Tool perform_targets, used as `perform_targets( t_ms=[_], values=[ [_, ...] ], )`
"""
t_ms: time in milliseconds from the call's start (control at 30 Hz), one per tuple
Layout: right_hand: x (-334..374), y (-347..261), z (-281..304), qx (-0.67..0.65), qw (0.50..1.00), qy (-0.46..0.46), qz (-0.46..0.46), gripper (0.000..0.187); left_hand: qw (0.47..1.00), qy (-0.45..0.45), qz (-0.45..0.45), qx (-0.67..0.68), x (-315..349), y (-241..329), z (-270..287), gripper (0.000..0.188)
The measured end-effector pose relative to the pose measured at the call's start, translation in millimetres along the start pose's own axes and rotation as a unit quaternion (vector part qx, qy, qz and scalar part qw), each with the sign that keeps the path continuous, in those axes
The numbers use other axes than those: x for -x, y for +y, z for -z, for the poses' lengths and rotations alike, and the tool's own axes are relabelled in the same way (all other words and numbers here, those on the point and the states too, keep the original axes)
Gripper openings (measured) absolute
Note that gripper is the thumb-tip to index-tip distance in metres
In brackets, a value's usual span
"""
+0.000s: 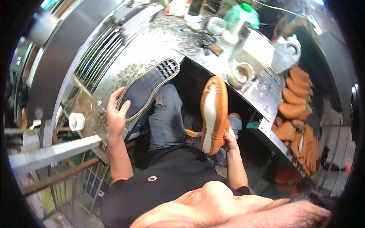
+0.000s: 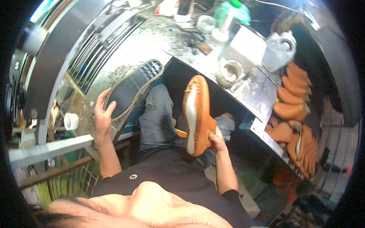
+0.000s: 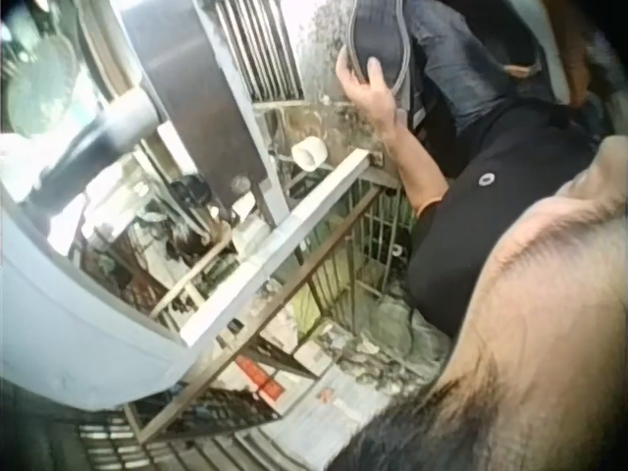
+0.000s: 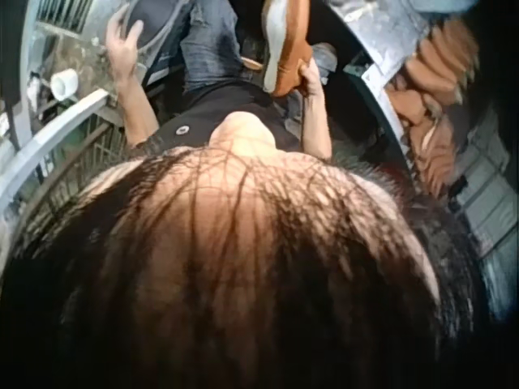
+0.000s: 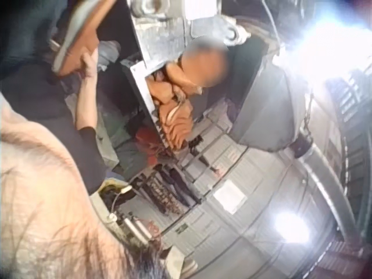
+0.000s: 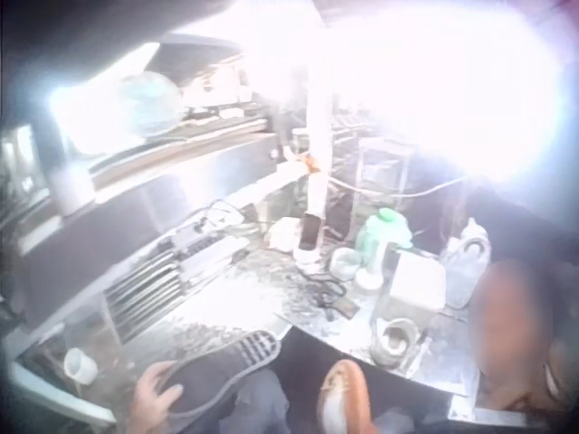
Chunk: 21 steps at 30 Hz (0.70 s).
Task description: The person applies glue to the edge of a brown shoe upper using a brush, then attaches a black sole to the glued area. The person repeats the gluing process on the shoe upper multiple times while seated at a workbench.
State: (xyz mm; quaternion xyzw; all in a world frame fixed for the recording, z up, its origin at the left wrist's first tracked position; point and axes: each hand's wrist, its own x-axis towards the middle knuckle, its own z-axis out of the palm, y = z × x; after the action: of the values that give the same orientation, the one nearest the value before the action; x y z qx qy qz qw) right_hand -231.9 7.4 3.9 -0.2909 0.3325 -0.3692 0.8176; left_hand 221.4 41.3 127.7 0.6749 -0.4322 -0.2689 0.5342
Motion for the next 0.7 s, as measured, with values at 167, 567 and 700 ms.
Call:
perform_targets(
  t_ms=[167, 567, 700],
  values=[
    [-5.2, 16.4, -1.9, -0.004, 0.999, 0.011, 0.046, 0.104, 0.989, 0.014, 0.049, 0.138, 0.1, -9.3, 4.1, 0.053],
    [76.2, -80.8, 19.4, 0.286, 0.901, 0.248, 0.212, 0.091, 0.994, 0.0, -0.085, -0.071, 6.4, 0.7, 1.9, 0.039],
    [129.3, -115.4, 24.2, 0.311, 0.831, 0.382, 0.259, 0.086, 0.98, -0.014, -0.004, 0.2, -15.5, -27.2, -37.3, 0.031]
  ],
)
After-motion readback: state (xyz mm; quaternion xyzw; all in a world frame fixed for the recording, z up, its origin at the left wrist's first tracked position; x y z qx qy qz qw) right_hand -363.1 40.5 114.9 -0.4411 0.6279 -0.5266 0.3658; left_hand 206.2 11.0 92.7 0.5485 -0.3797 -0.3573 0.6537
